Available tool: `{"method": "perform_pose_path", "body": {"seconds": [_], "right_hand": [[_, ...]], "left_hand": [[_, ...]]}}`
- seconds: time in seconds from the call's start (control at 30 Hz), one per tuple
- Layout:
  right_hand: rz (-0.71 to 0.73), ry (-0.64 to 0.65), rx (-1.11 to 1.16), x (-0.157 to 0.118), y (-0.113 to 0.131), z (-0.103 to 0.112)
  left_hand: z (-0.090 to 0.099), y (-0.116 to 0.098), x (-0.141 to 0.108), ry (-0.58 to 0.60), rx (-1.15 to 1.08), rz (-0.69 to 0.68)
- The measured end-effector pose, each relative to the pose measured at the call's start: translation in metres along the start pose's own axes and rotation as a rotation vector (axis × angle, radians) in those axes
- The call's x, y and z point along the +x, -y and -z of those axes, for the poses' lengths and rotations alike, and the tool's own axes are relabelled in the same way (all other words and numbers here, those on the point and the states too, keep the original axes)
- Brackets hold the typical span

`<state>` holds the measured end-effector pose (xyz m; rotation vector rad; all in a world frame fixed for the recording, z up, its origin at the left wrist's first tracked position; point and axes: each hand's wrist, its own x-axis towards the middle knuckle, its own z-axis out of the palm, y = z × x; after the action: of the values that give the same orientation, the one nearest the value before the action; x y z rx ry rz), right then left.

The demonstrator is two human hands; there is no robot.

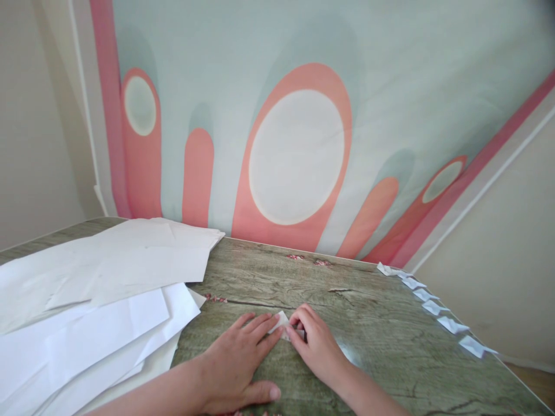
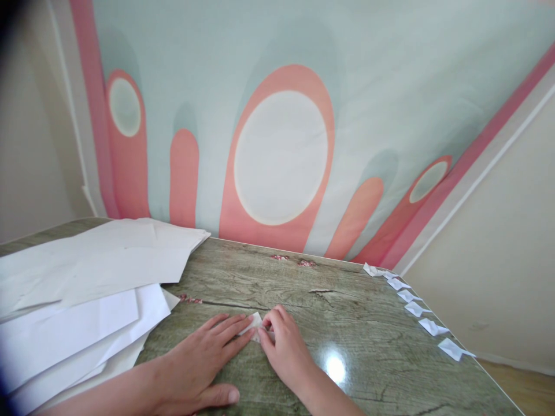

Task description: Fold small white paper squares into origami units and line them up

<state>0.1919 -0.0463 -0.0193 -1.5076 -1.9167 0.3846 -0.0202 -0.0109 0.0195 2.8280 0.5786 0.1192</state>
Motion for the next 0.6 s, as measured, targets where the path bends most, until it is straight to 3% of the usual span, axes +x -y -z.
{"method": "perform_pose_path", "body": {"seconds": [0.13,0.37,0.6], "right_hand": [[0.096,-0.038,-0.034,-0.007,0.003,0.002],[0.381,-0.009,-0.391,-0.015,0.013,0.0],[0.436,-0.007,-0.489,-0.017,0.015,-0.005]], "left_hand": [[0.002,-0.001,0.001,0.015,0.01,0.009],[0.006,-0.001,0.003,0.004,0.001,0.012],[0.004,0.001,0.001,0.001,-0.015,0.003]]}}
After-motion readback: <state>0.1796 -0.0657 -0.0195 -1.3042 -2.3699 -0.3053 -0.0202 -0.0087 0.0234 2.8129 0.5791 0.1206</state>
